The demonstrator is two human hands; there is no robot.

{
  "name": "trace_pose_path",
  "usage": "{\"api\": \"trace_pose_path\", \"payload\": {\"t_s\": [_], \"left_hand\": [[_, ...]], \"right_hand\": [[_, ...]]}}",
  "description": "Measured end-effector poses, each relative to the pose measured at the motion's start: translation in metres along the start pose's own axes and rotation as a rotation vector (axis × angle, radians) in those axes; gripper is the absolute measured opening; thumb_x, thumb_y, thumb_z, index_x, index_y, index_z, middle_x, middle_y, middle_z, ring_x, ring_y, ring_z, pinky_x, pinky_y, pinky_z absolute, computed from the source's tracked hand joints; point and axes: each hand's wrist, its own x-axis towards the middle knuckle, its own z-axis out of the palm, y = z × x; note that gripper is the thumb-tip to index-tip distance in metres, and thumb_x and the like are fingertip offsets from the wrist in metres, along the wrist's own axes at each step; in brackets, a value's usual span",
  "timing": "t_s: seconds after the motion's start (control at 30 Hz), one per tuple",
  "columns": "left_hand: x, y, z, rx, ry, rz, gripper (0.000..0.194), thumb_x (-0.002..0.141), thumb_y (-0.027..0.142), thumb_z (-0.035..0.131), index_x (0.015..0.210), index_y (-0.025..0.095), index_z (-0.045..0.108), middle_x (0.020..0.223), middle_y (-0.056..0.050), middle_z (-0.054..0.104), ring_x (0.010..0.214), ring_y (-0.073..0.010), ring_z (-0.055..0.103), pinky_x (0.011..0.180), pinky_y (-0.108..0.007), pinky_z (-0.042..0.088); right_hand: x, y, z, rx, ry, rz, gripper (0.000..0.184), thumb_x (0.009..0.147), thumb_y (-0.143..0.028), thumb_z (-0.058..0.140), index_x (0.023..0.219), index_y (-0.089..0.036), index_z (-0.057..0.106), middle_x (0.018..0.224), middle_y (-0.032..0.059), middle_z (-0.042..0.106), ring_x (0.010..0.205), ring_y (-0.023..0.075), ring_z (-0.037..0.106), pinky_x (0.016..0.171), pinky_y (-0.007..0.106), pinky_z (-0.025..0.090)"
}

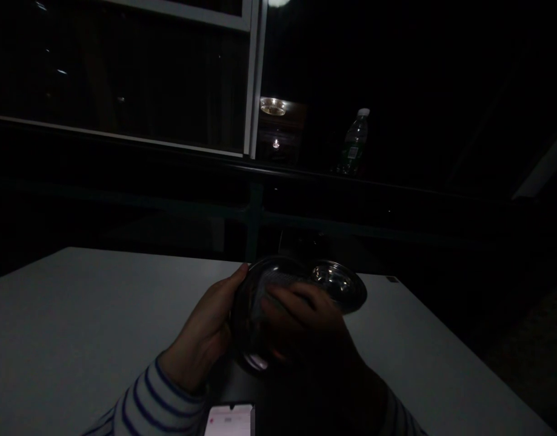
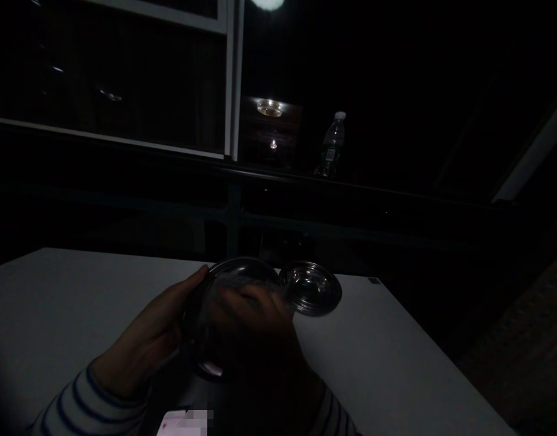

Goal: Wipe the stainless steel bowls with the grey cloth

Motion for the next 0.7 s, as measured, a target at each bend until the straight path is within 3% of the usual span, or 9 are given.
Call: {"api": "trace_pose_path", "payload": {"t_s": [0.1, 0.3, 0.47, 0.7], "left_hand": [[0.001, 0.002, -0.002, 0.034, 0.034, 0.039, 0.017, 0.079, 0.026, 0.056, 0.072, 0.012, 0.063, 0.060, -0.005, 0.066, 0.048, -0.0135, 0.059, 0.047, -0.023, 0.047], [0.000, 0.000, 0.001, 0.045, -0.008, 0.022, 0.021, 0.081, 0.028, 0.053, 0.078, 0.010, 0.064, 0.065, -0.007, 0.068, 0.052, -0.0149, 0.062, 0.050, -0.025, 0.050], [-0.001, 0.005, 0.001, 0.079, 0.034, 0.046, 0.023, 0.082, 0.030, 0.051, 0.076, 0.012, 0.064, 0.063, -0.007, 0.068, 0.053, -0.0163, 0.063, 0.050, -0.026, 0.051], [-0.005, 0.005, 0.003, 0.075, 0.030, 0.087, 0.024, 0.077, 0.034, 0.057, 0.079, 0.012, 0.066, 0.067, -0.006, 0.069, 0.056, -0.0164, 0.063, 0.050, -0.025, 0.049]], "right_hand": [[-0.001, -0.003, -0.001, 0.021, -0.023, -0.066, 0.023, 0.087, -0.027, 0.047, 0.106, -0.025, 0.058, 0.111, -0.0019, 0.062, 0.095, 0.0179, 0.051, 0.070, 0.032, 0.042], [0.000, 0.008, -0.008, -0.038, -0.004, 0.053, 0.025, 0.086, -0.025, 0.047, 0.108, -0.021, 0.059, 0.118, 0.0079, 0.057, 0.109, 0.0245, 0.046, 0.083, 0.041, 0.040], [-0.003, 0.002, -0.003, 0.007, -0.041, -0.059, 0.028, 0.086, -0.029, 0.047, 0.112, -0.024, 0.054, 0.122, 0.0053, 0.055, 0.111, 0.0231, 0.046, 0.079, 0.039, 0.043], [-0.003, -0.003, 0.000, 0.076, 0.034, 0.028, 0.026, 0.087, -0.021, 0.043, 0.110, -0.018, 0.055, 0.120, 0.0096, 0.054, 0.109, 0.0236, 0.046, 0.080, 0.038, 0.045]]}}
